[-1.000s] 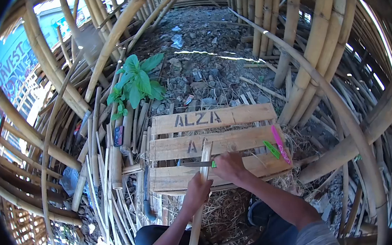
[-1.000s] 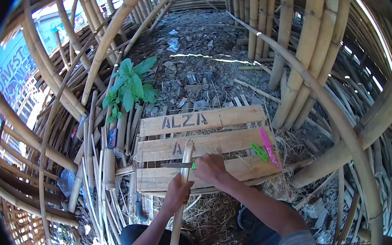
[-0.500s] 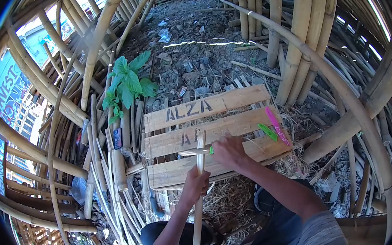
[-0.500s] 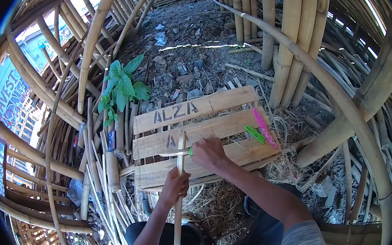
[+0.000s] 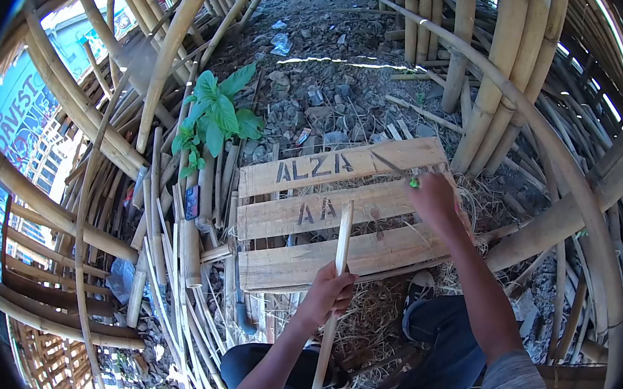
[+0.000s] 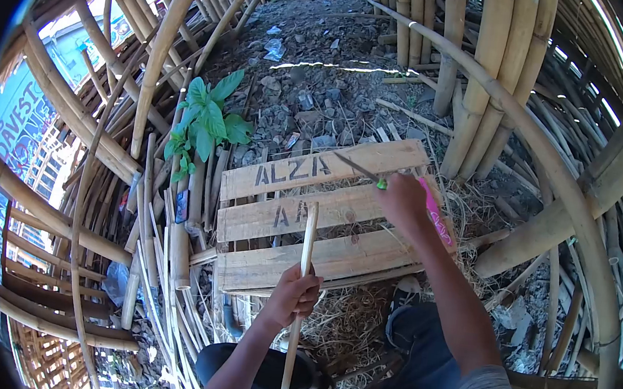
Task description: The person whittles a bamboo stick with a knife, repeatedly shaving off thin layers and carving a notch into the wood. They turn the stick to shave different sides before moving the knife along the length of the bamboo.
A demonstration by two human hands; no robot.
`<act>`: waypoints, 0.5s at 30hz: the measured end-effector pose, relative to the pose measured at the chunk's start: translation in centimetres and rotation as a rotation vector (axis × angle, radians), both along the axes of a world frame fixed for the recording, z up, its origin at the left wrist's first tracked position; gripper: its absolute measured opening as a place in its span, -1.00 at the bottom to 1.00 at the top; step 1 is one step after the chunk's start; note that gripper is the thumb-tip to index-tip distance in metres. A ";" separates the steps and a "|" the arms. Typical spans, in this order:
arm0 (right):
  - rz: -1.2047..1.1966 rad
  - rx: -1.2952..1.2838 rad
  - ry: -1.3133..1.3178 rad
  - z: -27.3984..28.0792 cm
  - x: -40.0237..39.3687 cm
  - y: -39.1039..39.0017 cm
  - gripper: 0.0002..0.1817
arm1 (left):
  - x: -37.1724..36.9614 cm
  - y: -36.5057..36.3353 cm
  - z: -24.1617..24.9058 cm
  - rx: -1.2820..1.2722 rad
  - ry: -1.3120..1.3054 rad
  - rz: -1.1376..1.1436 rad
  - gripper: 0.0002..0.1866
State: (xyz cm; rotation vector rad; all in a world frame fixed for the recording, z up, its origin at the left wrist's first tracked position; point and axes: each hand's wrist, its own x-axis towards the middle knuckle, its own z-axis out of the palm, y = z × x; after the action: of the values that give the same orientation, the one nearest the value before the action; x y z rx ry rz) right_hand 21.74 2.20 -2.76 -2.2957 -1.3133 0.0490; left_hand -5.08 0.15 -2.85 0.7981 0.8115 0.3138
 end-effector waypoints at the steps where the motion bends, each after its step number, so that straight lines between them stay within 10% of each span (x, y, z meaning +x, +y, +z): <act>1: 0.069 -0.010 0.013 0.3 -1.0 0.1 -0.66 | 0.0 0.0 0.0 -0.004 -0.004 0.013 -0.82; 15: 0.626 -0.093 0.010 0.2 -9.2 -2.0 -0.76 | -1.0 1.0 0.0 -0.284 -0.298 -0.115 -0.81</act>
State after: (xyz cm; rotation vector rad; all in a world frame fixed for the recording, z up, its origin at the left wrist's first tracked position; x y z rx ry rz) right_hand 12.52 0.21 -2.56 -1.8601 -2.0057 0.3338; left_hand -6.06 1.17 -2.85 0.5131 0.5129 0.2027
